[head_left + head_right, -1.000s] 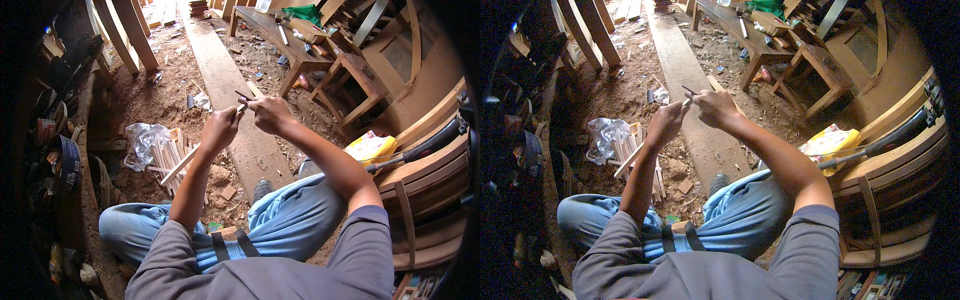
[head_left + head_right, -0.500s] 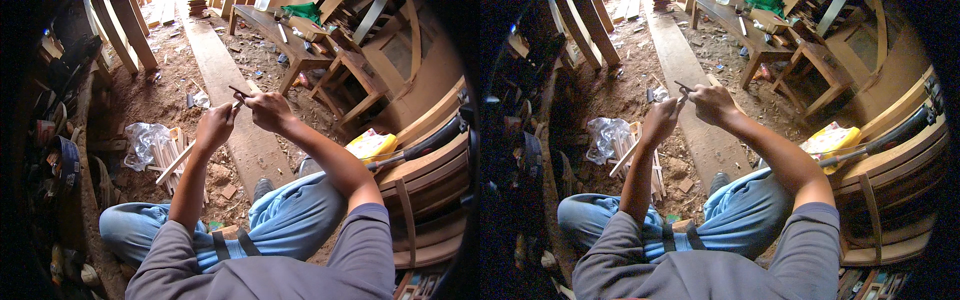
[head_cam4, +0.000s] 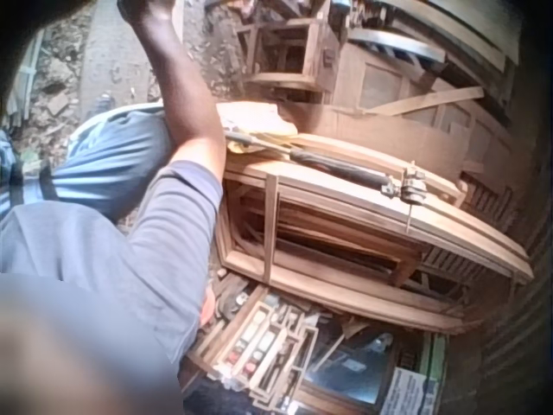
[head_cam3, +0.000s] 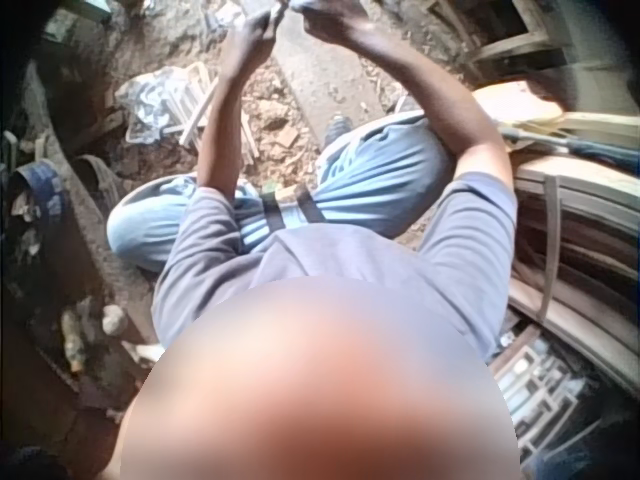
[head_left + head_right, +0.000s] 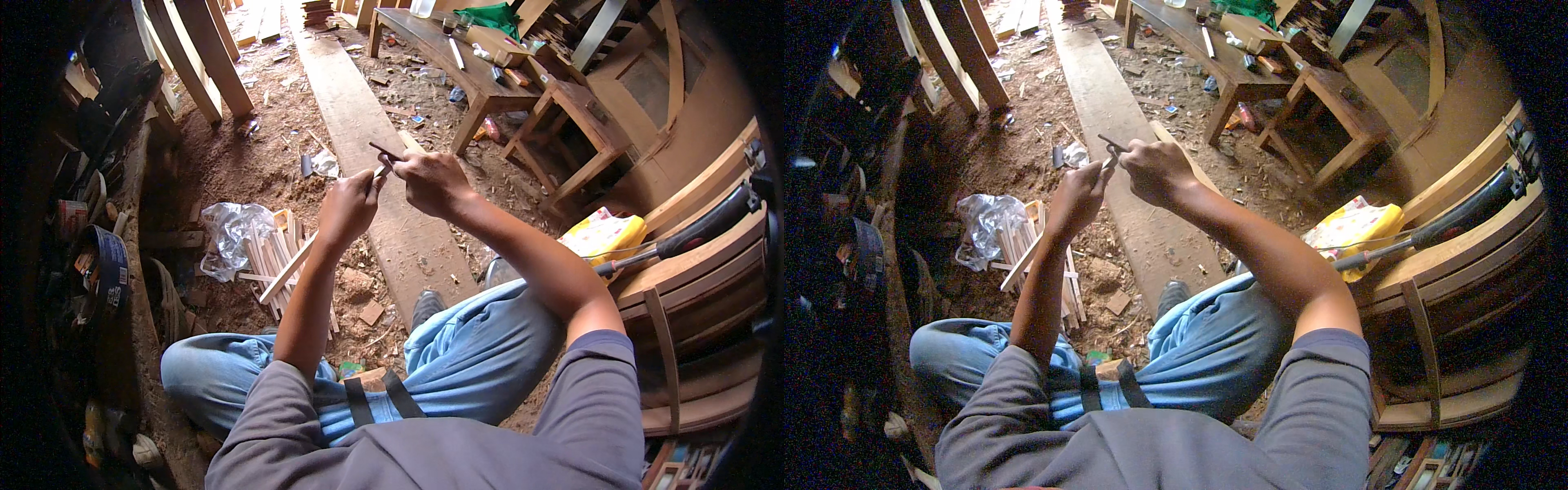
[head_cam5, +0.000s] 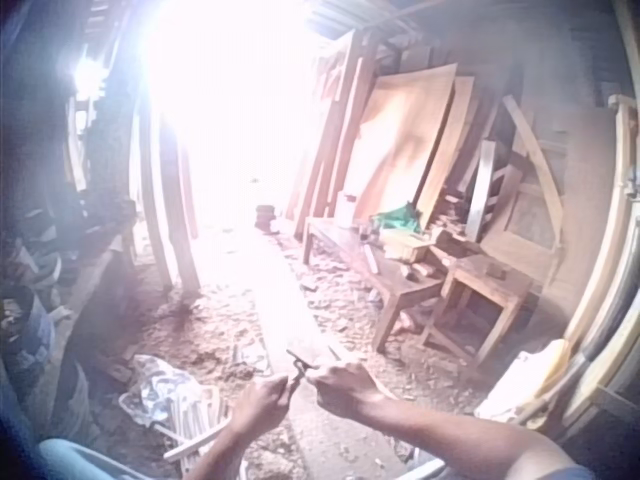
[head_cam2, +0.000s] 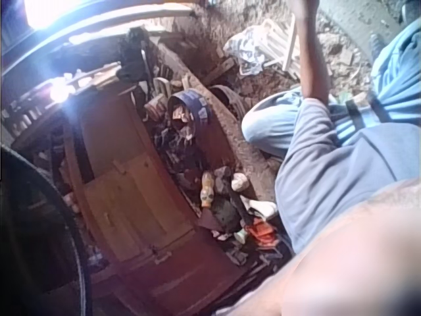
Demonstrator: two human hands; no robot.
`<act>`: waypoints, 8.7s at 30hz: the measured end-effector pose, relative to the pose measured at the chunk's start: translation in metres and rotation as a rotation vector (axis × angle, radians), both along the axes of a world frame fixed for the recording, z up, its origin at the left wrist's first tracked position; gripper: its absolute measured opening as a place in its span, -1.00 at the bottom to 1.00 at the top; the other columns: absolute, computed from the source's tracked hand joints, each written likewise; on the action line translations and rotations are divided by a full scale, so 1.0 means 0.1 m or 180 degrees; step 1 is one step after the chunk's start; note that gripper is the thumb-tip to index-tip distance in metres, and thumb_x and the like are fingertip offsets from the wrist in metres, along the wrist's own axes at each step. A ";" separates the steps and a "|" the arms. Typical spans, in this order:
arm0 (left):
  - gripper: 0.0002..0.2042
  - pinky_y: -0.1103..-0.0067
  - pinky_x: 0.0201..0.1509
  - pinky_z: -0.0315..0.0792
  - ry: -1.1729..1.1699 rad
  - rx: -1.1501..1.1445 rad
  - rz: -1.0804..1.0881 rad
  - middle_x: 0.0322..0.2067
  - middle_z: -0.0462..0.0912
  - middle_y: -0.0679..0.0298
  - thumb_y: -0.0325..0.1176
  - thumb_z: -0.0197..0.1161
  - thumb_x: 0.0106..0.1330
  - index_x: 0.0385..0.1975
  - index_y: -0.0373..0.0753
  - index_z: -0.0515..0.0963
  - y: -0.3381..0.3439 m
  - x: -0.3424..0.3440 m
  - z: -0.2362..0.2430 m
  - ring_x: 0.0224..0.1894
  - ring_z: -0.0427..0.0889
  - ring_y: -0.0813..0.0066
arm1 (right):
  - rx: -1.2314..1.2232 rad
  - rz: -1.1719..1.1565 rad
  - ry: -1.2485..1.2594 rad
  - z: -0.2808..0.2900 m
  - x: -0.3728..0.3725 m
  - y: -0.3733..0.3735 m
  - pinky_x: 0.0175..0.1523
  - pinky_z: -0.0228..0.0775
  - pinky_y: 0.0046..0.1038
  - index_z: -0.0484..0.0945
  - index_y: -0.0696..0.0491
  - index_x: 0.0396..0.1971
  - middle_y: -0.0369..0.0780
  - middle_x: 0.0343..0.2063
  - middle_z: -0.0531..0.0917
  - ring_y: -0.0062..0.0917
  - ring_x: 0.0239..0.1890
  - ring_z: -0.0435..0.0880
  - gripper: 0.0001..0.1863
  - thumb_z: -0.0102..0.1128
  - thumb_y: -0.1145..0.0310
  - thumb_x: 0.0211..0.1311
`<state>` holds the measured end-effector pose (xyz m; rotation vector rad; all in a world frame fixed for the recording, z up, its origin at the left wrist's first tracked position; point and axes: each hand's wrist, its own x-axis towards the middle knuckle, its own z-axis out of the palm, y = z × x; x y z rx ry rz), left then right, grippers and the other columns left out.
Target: The person sits on the floor and uses a small knife to shave and shape thin wooden sticks. They hold the sticks in one hand and carefully pare the edges with the knife in the other, rotating the sticks to work on different sides.
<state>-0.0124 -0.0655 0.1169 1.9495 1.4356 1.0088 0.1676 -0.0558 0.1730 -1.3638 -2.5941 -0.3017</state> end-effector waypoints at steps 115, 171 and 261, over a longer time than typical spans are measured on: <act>-0.83 0.39 -0.16 0.49 -0.0786 0.0529 -0.0836 -0.30 0.65 0.13 -0.33 0.42 0.23 -0.33 -0.30 0.69 -0.02 0.68 -1.31 -0.26 0.64 0.21 | -0.1427 -0.1194 0.0505 -0.39 0.57 0.30 0.03 0.55 -0.17 0.56 -0.23 0.19 -0.01 -0.09 0.69 -0.17 -0.07 0.71 -0.43 -0.02 0.44 0.14; -0.69 0.13 -0.41 0.39 -0.0622 0.0486 0.0203 -0.51 0.57 -0.12 -0.17 0.01 0.53 -0.36 -0.29 0.44 0.14 0.37 -0.75 -0.40 0.58 -0.23 | -0.1169 -0.0453 0.1315 -0.26 0.17 0.06 -0.14 0.52 -0.13 0.60 0.01 0.09 0.12 -0.29 0.66 -0.02 -0.24 0.69 -0.51 0.00 0.46 0.11; -0.66 0.70 -0.69 -0.04 -0.2937 -0.2019 -0.1454 -0.64 0.21 0.60 0.08 -0.01 0.52 -0.35 -0.03 0.41 0.20 0.10 -0.38 -0.71 0.10 0.77 | -0.0991 -0.0348 0.1392 0.04 0.12 0.05 -0.15 0.40 -0.05 0.57 0.26 -0.36 0.12 -0.37 0.62 0.07 -0.28 0.60 -0.78 0.01 0.49 0.03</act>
